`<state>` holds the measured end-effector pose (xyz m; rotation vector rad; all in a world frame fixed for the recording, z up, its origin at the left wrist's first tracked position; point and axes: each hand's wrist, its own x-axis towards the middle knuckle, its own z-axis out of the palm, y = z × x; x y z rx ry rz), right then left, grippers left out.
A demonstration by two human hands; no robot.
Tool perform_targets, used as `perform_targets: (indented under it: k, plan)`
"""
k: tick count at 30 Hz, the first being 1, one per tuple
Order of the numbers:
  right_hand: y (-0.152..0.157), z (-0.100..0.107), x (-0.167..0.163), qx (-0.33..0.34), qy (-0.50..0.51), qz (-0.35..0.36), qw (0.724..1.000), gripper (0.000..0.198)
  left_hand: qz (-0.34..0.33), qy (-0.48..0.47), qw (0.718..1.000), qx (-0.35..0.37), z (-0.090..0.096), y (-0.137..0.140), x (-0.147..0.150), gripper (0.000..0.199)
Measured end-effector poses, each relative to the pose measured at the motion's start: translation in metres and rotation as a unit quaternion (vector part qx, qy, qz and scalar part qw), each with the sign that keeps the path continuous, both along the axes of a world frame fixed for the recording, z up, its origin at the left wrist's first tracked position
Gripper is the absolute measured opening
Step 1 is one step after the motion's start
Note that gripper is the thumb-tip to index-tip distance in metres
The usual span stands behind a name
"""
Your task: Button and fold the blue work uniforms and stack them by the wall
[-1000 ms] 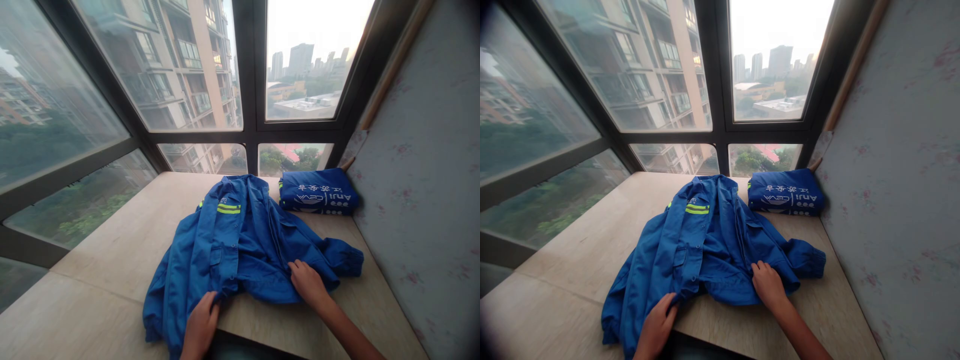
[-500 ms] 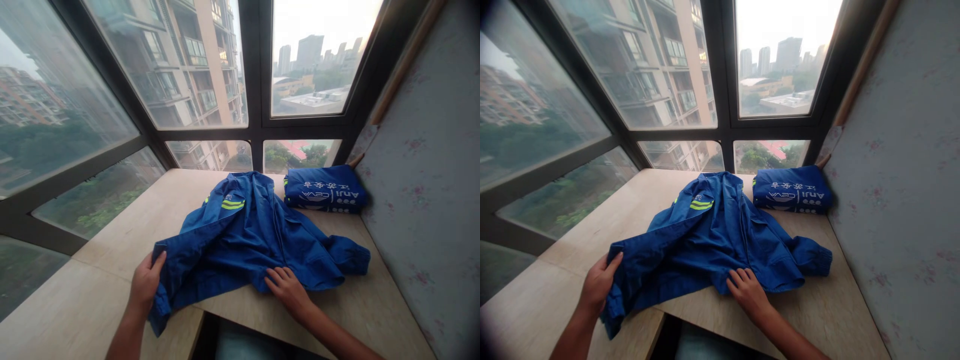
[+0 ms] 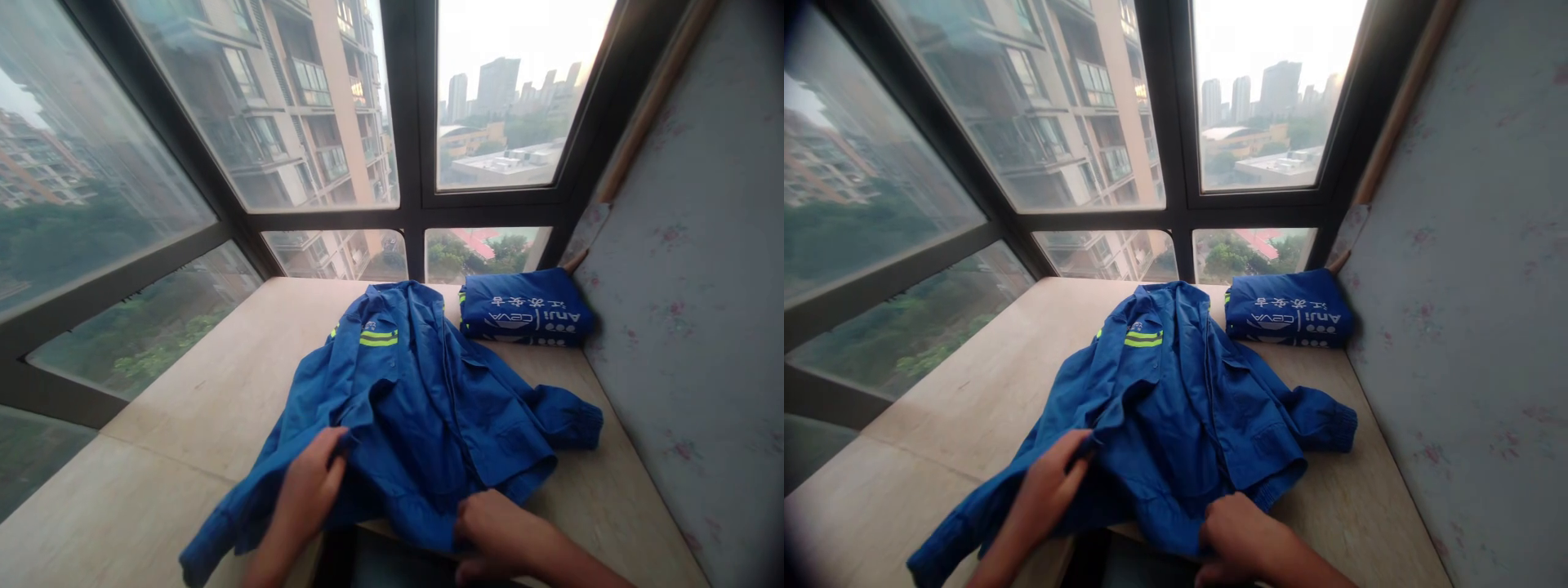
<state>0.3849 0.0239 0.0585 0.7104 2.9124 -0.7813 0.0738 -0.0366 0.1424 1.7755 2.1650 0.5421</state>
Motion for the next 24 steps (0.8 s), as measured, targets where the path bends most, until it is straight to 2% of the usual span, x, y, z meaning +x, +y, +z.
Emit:
perform_targets:
  k: [2, 4, 6, 7, 9, 11, 13, 16, 20, 22, 24]
  plan:
    - [0.012, -0.004, -0.002, -0.008, 0.030, -0.094, 0.995, 0.017, -0.064, -0.002, 0.995, -0.072, -0.044, -0.008, 0.045, 0.044]
    - [0.031, -0.009, -0.008, 0.043, 0.056, -0.225, 0.972, 0.018, -0.103, 0.031, 0.985, -0.134, -0.078, -0.017, 0.078, 0.048]
    - [0.048, -0.020, -0.014, 0.114, 0.039, -0.314, 0.942, 0.024, -0.106, 0.049, 0.981, -0.155, -0.098, -0.025, 0.094, 0.050]
    - [0.054, -0.027, -0.015, 0.136, 0.019, -0.334, 0.932, 0.031, -0.102, 0.047, 0.982, -0.154, -0.103, -0.028, 0.097, 0.050]
    - [0.063, -0.041, -0.015, 0.125, -0.017, -0.340, 0.932, 0.040, -0.092, 0.017, 0.985, -0.142, -0.104, -0.030, 0.094, 0.048]
    - [0.069, -0.050, -0.010, 0.061, -0.014, -0.334, 0.941, 0.039, -0.077, -0.034, 0.989, -0.123, -0.101, -0.028, 0.086, 0.038]
    - [0.075, -0.049, -0.001, -0.013, 0.032, -0.329, 0.944, 0.036, -0.047, -0.094, 0.990, -0.090, -0.098, -0.025, 0.078, 0.024]
    - [0.085, -0.027, 0.016, -0.067, 0.135, -0.346, 0.926, 0.035, 0.021, -0.170, 0.985, -0.006, -0.094, -0.020, 0.071, 0.023]
    - [0.093, 0.016, 0.024, -0.105, 0.271, -0.359, 0.887, 0.037, 0.126, -0.193, 0.957, 0.179, -0.088, -0.015, 0.080, 0.023]
    - [0.093, 0.023, 0.022, -0.173, 0.319, -0.345, 0.865, 0.039, 0.109, -0.184, 0.955, 0.206, -0.089, -0.014, 0.093, 0.020]
    - [0.092, 0.015, 0.016, -0.234, 0.319, -0.324, 0.859, 0.040, 0.026, -0.174, 0.974, 0.144, -0.094, -0.014, 0.109, 0.018]
